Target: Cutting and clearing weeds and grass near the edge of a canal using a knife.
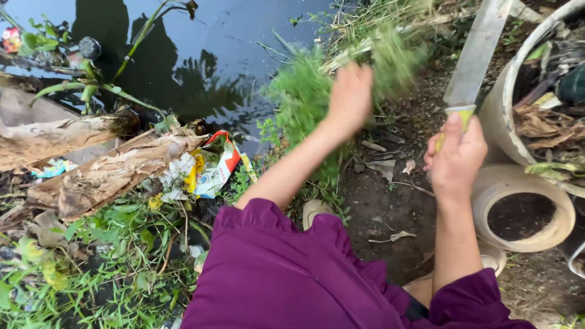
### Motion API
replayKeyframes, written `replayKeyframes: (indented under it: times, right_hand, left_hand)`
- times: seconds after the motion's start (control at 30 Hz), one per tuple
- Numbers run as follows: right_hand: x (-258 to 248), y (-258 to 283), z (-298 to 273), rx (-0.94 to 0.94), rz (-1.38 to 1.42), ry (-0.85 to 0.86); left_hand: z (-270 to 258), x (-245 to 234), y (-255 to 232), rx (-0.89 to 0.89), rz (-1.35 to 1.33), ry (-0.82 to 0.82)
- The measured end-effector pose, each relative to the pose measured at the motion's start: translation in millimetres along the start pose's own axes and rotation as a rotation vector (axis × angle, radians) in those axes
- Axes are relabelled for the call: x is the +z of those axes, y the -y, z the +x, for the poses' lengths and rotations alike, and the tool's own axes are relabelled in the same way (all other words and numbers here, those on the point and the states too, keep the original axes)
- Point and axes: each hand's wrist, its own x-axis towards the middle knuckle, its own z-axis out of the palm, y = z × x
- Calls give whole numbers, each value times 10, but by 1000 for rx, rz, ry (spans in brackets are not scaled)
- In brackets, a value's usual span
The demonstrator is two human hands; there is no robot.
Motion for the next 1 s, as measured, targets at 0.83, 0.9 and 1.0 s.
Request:
replayKeyframes:
  times: [0.83, 0.9, 1.0]
  right_hand:
    - [455, 164, 393, -322, 164, -85]
    - [479, -593, 394, -376, -236, -89]
    - [466, -966, 423, -291, -673, -14]
  left_hand:
    - [568, 280, 756, -305, -2266, 73]
    - [531, 352, 806, -351, -2296, 73]
    - [592, 417, 999, -402, -2330, 82]
